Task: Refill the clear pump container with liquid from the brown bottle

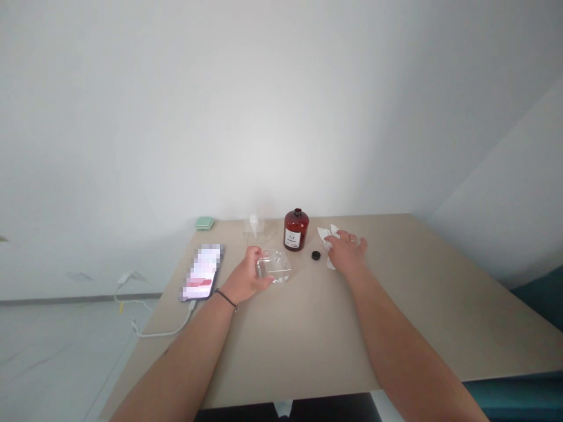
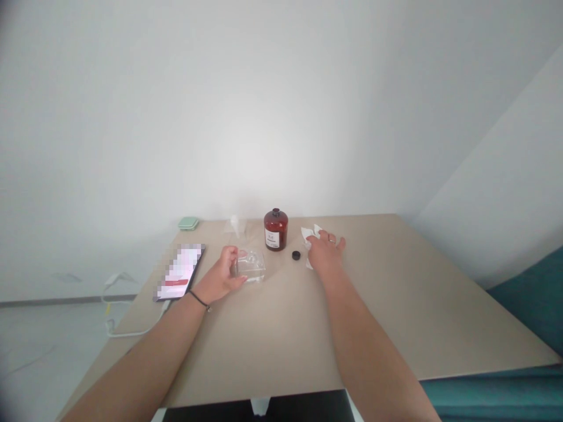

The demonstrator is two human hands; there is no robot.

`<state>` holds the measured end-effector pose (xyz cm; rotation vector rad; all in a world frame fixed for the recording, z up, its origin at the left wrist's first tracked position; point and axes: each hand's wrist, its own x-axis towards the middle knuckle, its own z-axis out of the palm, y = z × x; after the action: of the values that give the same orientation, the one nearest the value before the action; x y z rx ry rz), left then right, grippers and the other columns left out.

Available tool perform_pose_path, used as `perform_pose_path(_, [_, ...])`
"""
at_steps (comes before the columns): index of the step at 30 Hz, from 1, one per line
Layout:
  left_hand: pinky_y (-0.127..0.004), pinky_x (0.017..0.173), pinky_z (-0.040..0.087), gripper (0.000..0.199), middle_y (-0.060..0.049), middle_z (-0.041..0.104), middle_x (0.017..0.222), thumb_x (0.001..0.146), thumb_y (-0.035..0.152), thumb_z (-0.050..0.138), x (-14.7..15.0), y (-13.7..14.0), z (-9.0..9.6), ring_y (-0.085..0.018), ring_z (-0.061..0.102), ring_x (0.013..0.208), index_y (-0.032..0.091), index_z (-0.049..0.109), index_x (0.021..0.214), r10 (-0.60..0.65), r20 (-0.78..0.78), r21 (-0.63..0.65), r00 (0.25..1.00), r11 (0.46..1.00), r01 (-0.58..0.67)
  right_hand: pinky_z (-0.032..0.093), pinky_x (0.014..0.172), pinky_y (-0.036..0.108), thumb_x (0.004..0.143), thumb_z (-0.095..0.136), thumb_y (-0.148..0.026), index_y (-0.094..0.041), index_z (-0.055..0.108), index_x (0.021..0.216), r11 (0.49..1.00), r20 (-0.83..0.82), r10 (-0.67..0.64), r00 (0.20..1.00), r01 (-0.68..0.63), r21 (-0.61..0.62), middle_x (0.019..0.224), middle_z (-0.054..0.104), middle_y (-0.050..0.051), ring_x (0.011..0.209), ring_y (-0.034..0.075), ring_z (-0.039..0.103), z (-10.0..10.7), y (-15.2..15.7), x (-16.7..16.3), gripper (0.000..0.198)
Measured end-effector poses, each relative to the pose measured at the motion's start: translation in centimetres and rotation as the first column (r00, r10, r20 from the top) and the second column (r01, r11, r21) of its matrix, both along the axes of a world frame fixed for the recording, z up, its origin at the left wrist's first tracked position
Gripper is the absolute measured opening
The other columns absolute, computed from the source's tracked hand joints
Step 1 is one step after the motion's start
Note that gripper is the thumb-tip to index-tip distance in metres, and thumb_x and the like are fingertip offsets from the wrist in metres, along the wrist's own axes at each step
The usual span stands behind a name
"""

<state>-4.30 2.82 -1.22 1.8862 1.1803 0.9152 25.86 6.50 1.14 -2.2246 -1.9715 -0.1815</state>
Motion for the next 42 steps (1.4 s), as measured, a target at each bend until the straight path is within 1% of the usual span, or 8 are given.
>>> perform_pose_path(12, [-0.037,0.084,0.046,0.059,-0.006,0.06,0.106,0.072,0.032,0.074,0.1,-0.1,0.1,-0.022,0.062,0.091,0.022,0.034,0.115,0.007,-0.045,0.015,0.999,1.0,-0.006,0.02,0.109,0.062,0.09,0.052,-0.028,-0.031,0.065,0.121,0.981,-0.063,0.015,0.998,-0.002,0.196,0.132,0.058,0.009,0.122,0.033,0.048,0.9,-0.7,0.4,0.034])
perform_pose_path(17, [-0.035,0.083,0.046,0.06,-0.005,0.061,0.103,0.069,0.031,0.075,0.2,-0.3,0.4,-0.021,0.063,0.088,0.023,0.035,0.112,0.024,-0.051,0.018,0.998,1.0,-0.023,0.031,0.106,0.051,0.09,0.052,-0.034,-0.025,0.067,0.117,0.924,-0.272,0.106,0.956,0.006,0.382,0.122,0.06,0.011,0.115,0.029,0.054,1.8,-0.9,0.4,0.032])
perform_pose_path(21, [-0.034,0.08,0.046,0.058,-0.004,0.061,0.103,0.068,0.029,0.075,0.3,-0.5,0.8,-0.02,0.062,0.084,0.022,0.036,0.11,0.024,-0.063,0.016,0.998,1.0,-0.023,0.048,0.085,0.038,0.082,0.061,-0.045,-0.016,0.067,0.107,0.823,-0.613,0.226,0.757,0.188,0.536,0.111,0.06,0.012,0.093,0.022,0.059,2.2,-0.6,0.7,0.038])
perform_pose_path(25, [-0.034,0.079,0.046,0.057,-0.004,0.06,0.102,0.068,0.029,0.075,0.4,-0.6,1.1,-0.02,0.061,0.083,0.023,0.036,0.11,0.027,-0.07,0.001,0.997,1.0,-0.027,0.048,0.067,0.03,0.078,0.065,-0.051,-0.019,0.063,0.091,0.809,-0.872,0.34,0.351,0.364,0.462,0.084,0.061,0.001,0.067,0.014,0.056,2.6,-0.5,0.7,0.035])
perform_pose_path(28, [-0.034,0.079,0.045,0.057,-0.003,0.06,0.102,0.069,0.03,0.075,0.4,-0.6,1.1,-0.02,0.06,0.083,0.023,0.036,0.11,0.01,-0.067,0.002,0.998,1.0,-0.01,0.043,0.054,0.024,0.074,0.068,-0.052,-0.021,0.058,0.079,0.819,-0.904,0.415,0.099,0.393,0.419,0.067,0.055,-0.005,0.055,0.01,0.049,3.0,-0.7,0.4,0.033])
perform_pose_path(30, [-0.034,0.078,0.045,0.057,-0.003,0.06,0.101,0.069,0.03,0.075,0.3,-0.6,1.0,-0.019,0.06,0.081,0.022,0.036,0.111,0.001,-0.063,0.006,0.998,1.0,-0.001,0.039,0.049,0.023,0.073,0.069,-0.054,-0.022,0.055,0.074,0.817,-0.895,0.443,0.045,0.391,0.424,0.062,0.052,-0.007,0.051,0.009,0.046,3.3,-0.8,0.2,0.035])
perform_pose_path(34, [-0.033,0.078,0.046,0.058,-0.003,0.06,0.1,0.069,0.029,0.075,0.2,-0.5,0.7,-0.018,0.06,0.081,0.022,0.037,0.112,-0.012,-0.037,0.011,0.999,1.0,0.012,0.038,0.047,0.023,0.074,0.068,-0.057,-0.024,0.053,0.073,0.823,-0.892,0.451,0.03,0.373,0.428,0.061,0.052,-0.006,0.051,0.01,0.046,3.3,-1.0,0.0,0.036])
perform_pose_path(42, [-0.035,0.083,0.047,0.06,-0.004,0.061,0.104,0.067,0.029,0.077,0.4,-0.8,0.7,-0.021,0.062,0.088,0.022,0.038,0.112,-0.052,0.013,-0.002,0.999,0.999,0.052,0.047,0.062,0.027,0.079,0.064,-0.057,-0.025,0.062,0.086,0.809,-0.844,0.537,0.011,0.276,0.519,0.078,0.061,-0.002,0.066,0.012,0.057,2.6,-1.8,-2.4,0.033])
